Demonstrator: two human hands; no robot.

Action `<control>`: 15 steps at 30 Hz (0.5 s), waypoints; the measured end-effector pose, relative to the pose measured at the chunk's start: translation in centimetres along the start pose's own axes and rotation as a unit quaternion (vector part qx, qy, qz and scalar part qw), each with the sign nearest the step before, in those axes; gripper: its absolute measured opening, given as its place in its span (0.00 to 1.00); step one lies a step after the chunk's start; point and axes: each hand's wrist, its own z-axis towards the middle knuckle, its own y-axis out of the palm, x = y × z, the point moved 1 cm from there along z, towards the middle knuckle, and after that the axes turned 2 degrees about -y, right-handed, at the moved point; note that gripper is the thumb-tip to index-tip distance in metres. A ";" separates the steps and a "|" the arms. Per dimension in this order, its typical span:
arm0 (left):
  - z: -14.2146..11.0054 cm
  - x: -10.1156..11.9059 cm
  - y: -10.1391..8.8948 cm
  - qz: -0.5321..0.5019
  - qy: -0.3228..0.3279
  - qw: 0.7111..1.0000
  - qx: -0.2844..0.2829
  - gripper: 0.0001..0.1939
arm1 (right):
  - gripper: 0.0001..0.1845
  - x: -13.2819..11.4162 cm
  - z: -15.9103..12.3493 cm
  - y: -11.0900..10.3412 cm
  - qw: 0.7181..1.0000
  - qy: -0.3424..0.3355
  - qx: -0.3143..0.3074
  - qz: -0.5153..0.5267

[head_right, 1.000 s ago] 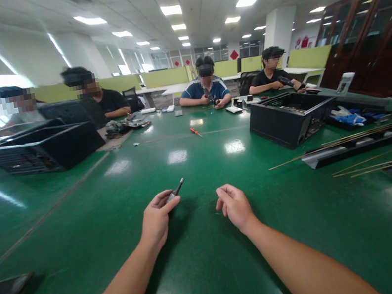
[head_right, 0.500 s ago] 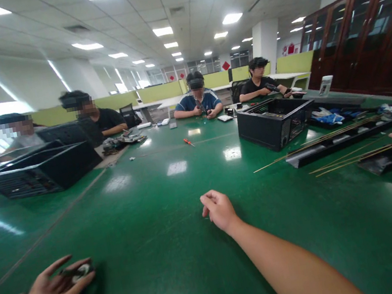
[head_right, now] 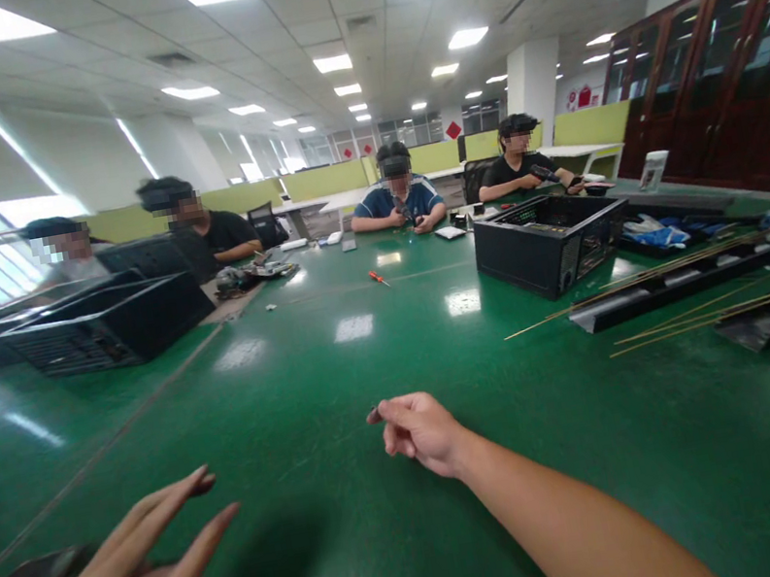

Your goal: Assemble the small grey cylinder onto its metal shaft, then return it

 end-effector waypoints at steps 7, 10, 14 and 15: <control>1.2 8.0 11.4 -0.187 0.091 0.953 -0.221 0.11 | 0.30 0.4 -0.9 0.9 0.995 0.049 -0.083 0.030; 1.0 9.0 12.6 -0.208 0.055 0.955 -0.203 0.08 | 0.31 0.0 -0.6 0.5 0.996 0.032 -0.073 0.041; 1.8 7.6 9.0 -0.133 0.019 0.986 -0.098 0.12 | 0.34 -0.3 -0.5 0.2 0.990 0.055 -0.123 0.030; 2.0 6.5 7.4 -0.103 0.011 0.993 -0.057 0.13 | 0.34 -0.3 -0.5 0.1 0.990 0.061 -0.127 0.025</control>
